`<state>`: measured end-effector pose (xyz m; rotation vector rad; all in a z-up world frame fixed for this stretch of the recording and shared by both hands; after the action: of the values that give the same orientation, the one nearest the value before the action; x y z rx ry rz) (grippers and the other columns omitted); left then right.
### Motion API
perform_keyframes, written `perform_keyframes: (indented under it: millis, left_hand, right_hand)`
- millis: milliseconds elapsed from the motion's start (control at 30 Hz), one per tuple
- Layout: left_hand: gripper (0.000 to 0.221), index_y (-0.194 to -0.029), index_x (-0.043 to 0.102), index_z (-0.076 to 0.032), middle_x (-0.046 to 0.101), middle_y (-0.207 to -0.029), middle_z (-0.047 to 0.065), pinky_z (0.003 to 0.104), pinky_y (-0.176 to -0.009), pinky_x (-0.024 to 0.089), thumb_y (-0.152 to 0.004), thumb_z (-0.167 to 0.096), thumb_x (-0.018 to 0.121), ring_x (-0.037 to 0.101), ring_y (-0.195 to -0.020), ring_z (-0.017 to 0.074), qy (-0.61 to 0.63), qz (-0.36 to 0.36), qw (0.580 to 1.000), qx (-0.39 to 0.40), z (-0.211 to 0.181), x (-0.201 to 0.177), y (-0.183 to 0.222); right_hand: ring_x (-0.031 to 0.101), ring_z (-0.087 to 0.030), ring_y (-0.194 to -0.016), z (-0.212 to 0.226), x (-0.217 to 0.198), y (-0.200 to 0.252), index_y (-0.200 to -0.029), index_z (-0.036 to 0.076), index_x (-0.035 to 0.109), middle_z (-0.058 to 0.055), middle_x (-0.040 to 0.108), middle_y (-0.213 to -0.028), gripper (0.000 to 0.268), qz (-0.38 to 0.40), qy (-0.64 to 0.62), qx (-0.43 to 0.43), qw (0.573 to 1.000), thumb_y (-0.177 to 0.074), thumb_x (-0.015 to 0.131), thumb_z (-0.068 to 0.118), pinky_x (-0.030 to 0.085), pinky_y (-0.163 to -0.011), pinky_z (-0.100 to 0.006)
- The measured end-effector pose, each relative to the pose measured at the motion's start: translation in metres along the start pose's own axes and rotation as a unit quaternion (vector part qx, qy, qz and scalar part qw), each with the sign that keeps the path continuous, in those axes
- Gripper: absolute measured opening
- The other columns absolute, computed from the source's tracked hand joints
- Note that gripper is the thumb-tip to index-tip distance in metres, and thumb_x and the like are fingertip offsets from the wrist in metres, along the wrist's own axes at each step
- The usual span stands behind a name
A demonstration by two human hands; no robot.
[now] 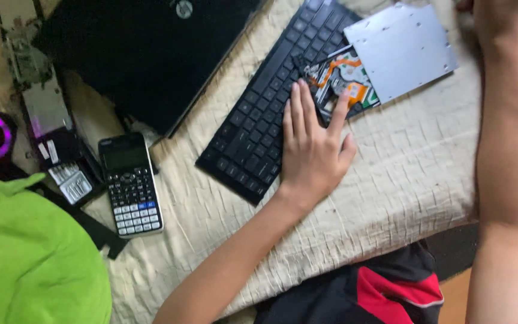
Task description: Disassembling and inspecting the internal components of a laptop optical drive using a small tool to manipulate ribbon cables and mechanical parts.
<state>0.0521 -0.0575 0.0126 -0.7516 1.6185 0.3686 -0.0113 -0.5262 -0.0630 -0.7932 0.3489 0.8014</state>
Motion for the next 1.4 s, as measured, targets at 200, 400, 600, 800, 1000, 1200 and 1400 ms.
perform_keyframes:
  millis: [200, 400, 600, 800, 1000, 1200, 1400]
  left_hand:
    - [0.074, -0.162, 0.030, -0.023, 0.026, -0.162, 0.039, 0.055, -0.127, 0.027, -0.097, -0.042, 0.060, 0.025, -0.156, 0.0489, 0.047, -0.034, 0.998, -0.001, -0.002, -0.010, 0.001]
    - [0.073, -0.163, 0.026, -0.023, 0.024, -0.161, 0.040, 0.055, -0.128, 0.022, -0.099, -0.044, 0.054, 0.022, -0.155, 0.0495, 0.040, -0.008, 0.999, -0.010, -0.002, -0.007, -0.001]
    - [0.072, -0.159, 0.036, -0.019, 0.026, -0.159, 0.042, 0.057, -0.125, 0.024, -0.095, -0.041, 0.059, 0.025, -0.152, 0.0524, 0.073, -0.028, 0.997, -0.009, -0.004, -0.015, -0.004]
    - [0.071, -0.160, 0.033, -0.020, 0.023, -0.160, 0.041, 0.057, -0.124, 0.022, -0.097, -0.042, 0.055, 0.021, -0.153, 0.0513, 0.071, 0.002, 0.997, -0.015, -0.001, -0.007, -0.003]
    - [0.074, -0.159, 0.037, -0.020, 0.025, -0.160, 0.040, 0.059, -0.122, 0.024, -0.093, -0.041, 0.063, 0.024, -0.151, 0.0519, 0.096, -0.038, 0.995, 0.000, 0.001, -0.014, -0.005]
    - [0.074, -0.160, 0.034, -0.023, 0.022, -0.160, 0.040, 0.056, -0.123, 0.021, -0.093, -0.043, 0.059, 0.022, -0.151, 0.0502, 0.052, -0.014, 0.998, -0.023, -0.012, -0.006, -0.006]
    - [0.099, -0.166, 0.000, -0.012, 0.004, -0.164, 0.038, 0.061, -0.123, 0.015, -0.090, -0.055, 0.047, 0.011, -0.152, 0.0536, -0.094, -0.008, 0.988, -0.122, -0.051, -0.008, -0.003]
  right_hand:
    - [0.064, -0.025, -0.064, 0.050, 0.038, -0.021, -0.091, -0.006, 0.058, -0.016, 0.060, -0.077, 0.036, -0.029, -0.009, 0.001, 1.000, -0.126, 0.066, -0.008, 0.052, -0.061, -0.037]
    - [0.066, -0.026, -0.062, 0.106, 0.055, -0.043, -0.117, -0.008, 0.067, -0.017, 0.066, -0.107, 0.013, -0.027, -0.029, 0.004, 0.999, -0.111, 0.056, -0.011, 0.042, -0.047, -0.034]
    - [0.063, -0.022, -0.059, 0.117, 0.052, -0.044, -0.117, -0.009, 0.069, -0.015, 0.059, -0.073, 0.012, -0.027, -0.023, 0.037, 0.999, -0.114, 0.059, -0.003, 0.045, -0.053, -0.029]
    - [0.063, -0.021, -0.061, 0.125, 0.055, -0.040, -0.118, -0.007, 0.068, -0.015, 0.062, -0.077, 0.010, -0.018, -0.021, 0.059, 0.998, -0.116, 0.059, -0.005, 0.047, -0.053, -0.028]
    - [0.060, -0.015, -0.052, 0.128, 0.053, -0.047, -0.111, 0.003, 0.069, -0.009, 0.060, -0.068, 0.011, -0.073, -0.055, 0.124, 0.988, -0.102, 0.062, 0.006, 0.044, -0.044, -0.025]
    - [0.058, -0.014, -0.048, 0.195, 0.054, -0.093, -0.108, 0.005, 0.065, -0.009, 0.055, -0.058, 0.014, -0.034, -0.187, 0.218, 0.957, -0.096, 0.061, 0.012, 0.041, -0.045, -0.023]
    - [0.071, -0.016, -0.067, 0.337, 0.101, -0.127, -0.119, -0.002, 0.065, -0.014, 0.071, -0.081, 0.015, 0.264, -0.176, 0.078, 0.945, -0.106, 0.064, 0.005, 0.054, -0.057, -0.019]
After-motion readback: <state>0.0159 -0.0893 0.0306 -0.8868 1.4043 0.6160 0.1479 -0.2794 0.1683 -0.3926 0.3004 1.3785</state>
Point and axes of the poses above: each hand's wrist, its own y-axis away from the middle knuckle, its own x-axis out of the palm, z = x × y, the point moved 8 cm from there along -y, towards the middle knuckle
